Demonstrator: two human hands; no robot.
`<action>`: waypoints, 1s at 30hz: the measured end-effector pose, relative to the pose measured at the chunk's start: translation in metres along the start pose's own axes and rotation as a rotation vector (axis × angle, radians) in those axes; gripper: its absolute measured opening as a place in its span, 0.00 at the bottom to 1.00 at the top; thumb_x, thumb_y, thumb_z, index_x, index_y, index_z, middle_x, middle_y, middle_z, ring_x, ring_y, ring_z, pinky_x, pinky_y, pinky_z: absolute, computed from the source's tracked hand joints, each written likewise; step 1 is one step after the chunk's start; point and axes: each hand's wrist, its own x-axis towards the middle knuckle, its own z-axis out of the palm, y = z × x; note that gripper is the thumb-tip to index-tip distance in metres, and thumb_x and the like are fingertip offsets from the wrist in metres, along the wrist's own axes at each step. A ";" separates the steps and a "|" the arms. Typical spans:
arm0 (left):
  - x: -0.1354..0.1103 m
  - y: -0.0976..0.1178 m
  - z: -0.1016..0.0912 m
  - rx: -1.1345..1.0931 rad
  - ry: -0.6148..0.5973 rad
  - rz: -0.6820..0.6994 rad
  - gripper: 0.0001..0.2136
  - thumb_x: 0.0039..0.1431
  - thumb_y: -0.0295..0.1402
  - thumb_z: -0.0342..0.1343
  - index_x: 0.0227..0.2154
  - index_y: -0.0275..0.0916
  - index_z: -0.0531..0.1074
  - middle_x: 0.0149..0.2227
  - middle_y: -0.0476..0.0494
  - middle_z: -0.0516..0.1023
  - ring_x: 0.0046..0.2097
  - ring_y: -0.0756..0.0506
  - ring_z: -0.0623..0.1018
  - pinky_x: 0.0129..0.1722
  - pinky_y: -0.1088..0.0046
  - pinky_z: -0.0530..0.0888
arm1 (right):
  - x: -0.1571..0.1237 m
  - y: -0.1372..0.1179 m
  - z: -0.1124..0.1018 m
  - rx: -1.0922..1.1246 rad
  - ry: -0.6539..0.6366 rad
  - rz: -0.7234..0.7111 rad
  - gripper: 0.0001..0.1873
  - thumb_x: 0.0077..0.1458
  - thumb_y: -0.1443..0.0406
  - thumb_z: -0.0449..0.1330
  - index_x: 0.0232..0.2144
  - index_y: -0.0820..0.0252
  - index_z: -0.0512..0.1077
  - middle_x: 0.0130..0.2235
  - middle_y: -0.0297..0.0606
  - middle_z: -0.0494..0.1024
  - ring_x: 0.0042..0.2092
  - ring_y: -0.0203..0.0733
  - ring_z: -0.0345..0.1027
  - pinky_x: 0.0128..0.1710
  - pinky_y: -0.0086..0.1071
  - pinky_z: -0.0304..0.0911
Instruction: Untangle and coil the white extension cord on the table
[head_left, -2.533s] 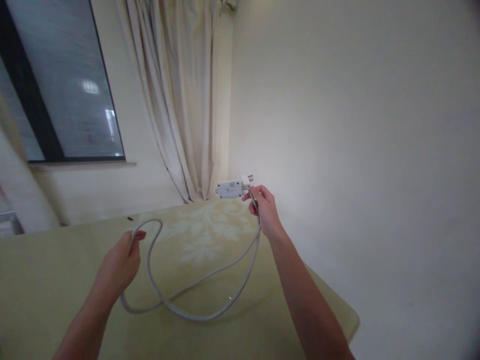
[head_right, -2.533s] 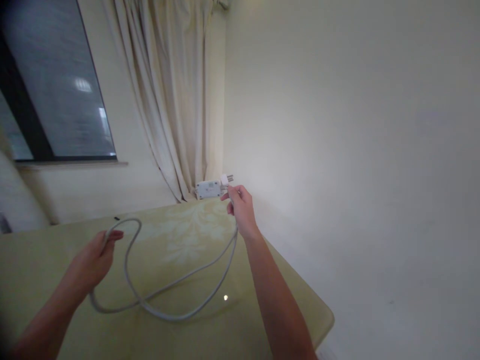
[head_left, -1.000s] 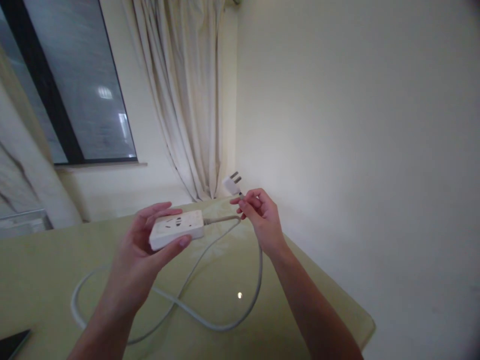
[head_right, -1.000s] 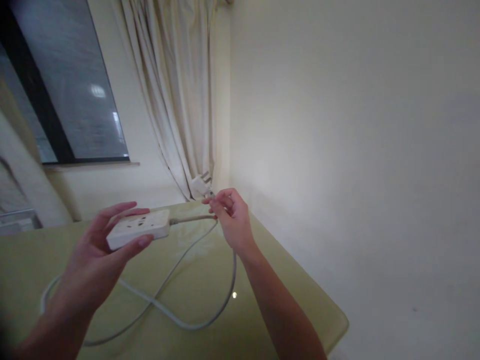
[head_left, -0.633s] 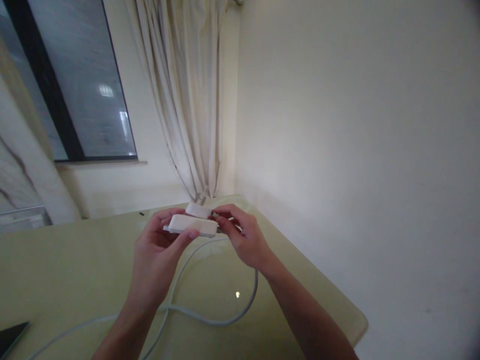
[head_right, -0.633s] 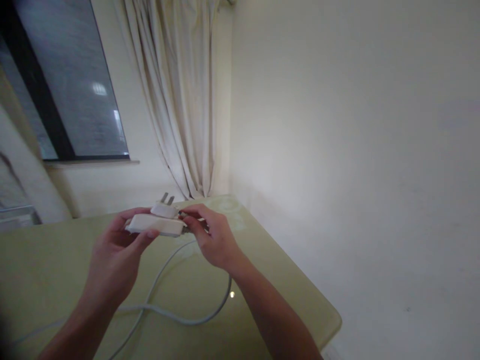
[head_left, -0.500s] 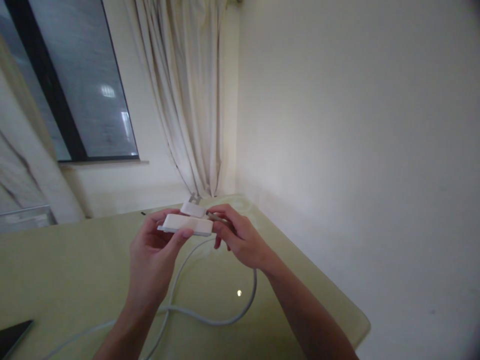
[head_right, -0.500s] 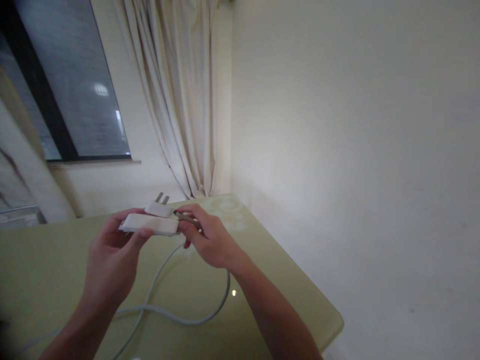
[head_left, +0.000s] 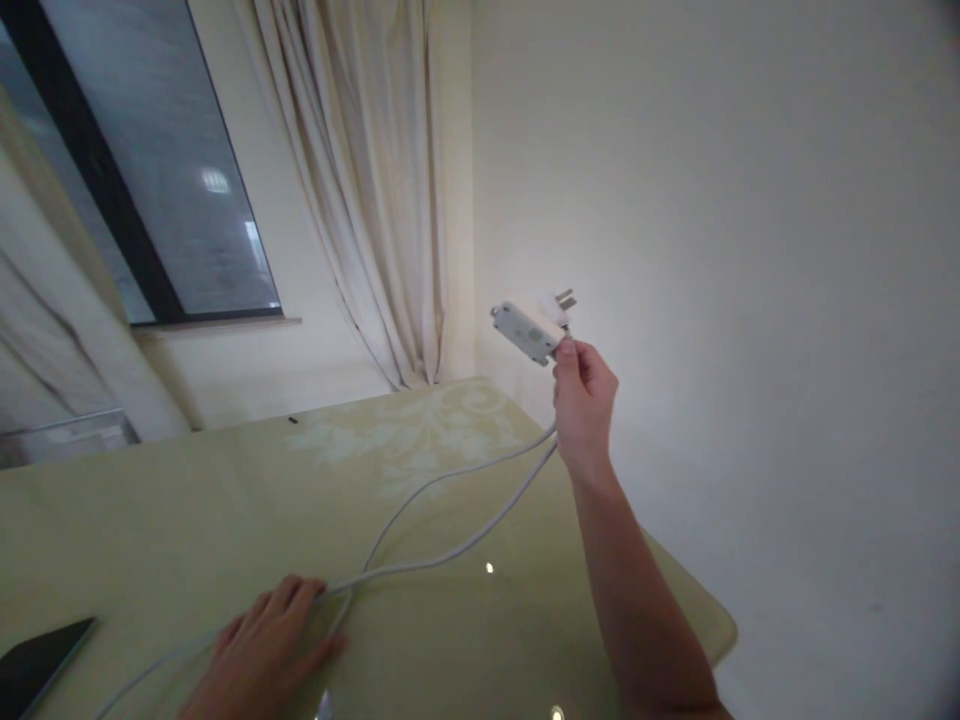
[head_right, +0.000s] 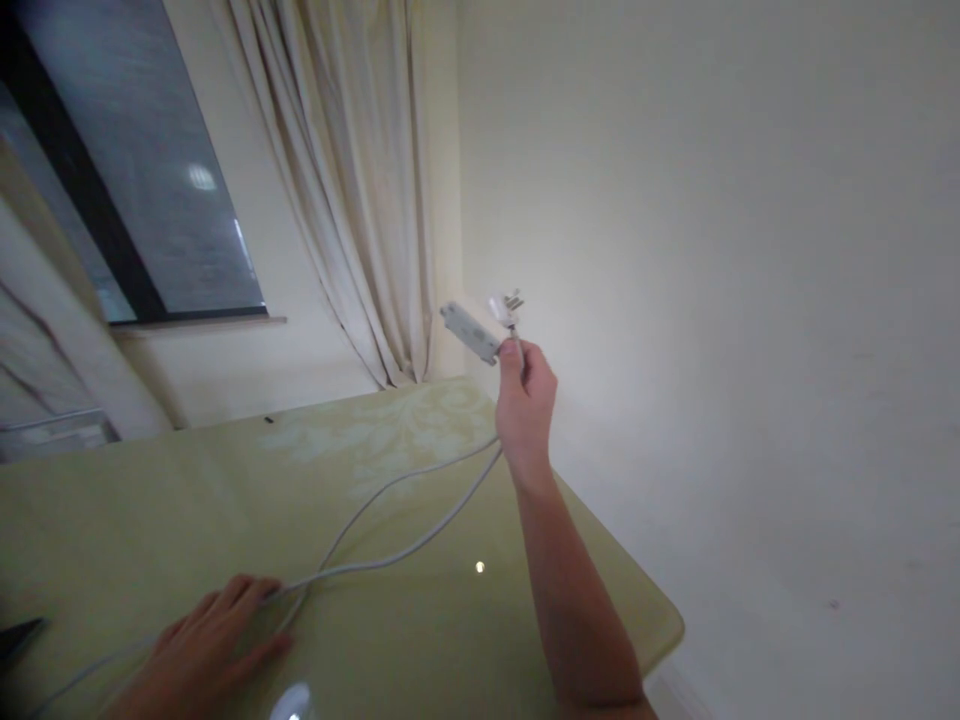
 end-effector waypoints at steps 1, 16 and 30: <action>-0.003 -0.006 0.003 0.012 -0.010 0.011 0.18 0.63 0.43 0.47 0.47 0.43 0.77 0.53 0.34 0.80 0.56 0.34 0.78 0.57 0.51 0.69 | 0.004 0.000 -0.005 -0.018 0.065 -0.028 0.20 0.66 0.48 0.55 0.38 0.59 0.73 0.27 0.30 0.67 0.28 0.35 0.57 0.27 0.29 0.54; 0.059 -0.005 -0.080 0.038 0.528 -0.445 0.19 0.71 0.41 0.38 0.50 0.34 0.69 0.42 0.27 0.81 0.41 0.32 0.82 0.39 0.59 0.73 | 0.012 -0.035 -0.047 -0.321 0.591 -0.317 0.08 0.68 0.61 0.54 0.40 0.59 0.70 0.33 0.34 0.69 0.32 0.39 0.63 0.34 0.34 0.58; 0.045 0.041 0.019 -0.032 0.135 0.105 0.35 0.68 0.55 0.38 0.70 0.40 0.60 0.71 0.32 0.62 0.71 0.33 0.62 0.68 0.46 0.57 | 0.006 -0.027 -0.031 -0.247 0.073 -0.099 0.10 0.62 0.61 0.58 0.42 0.59 0.76 0.26 0.30 0.68 0.27 0.36 0.56 0.28 0.31 0.50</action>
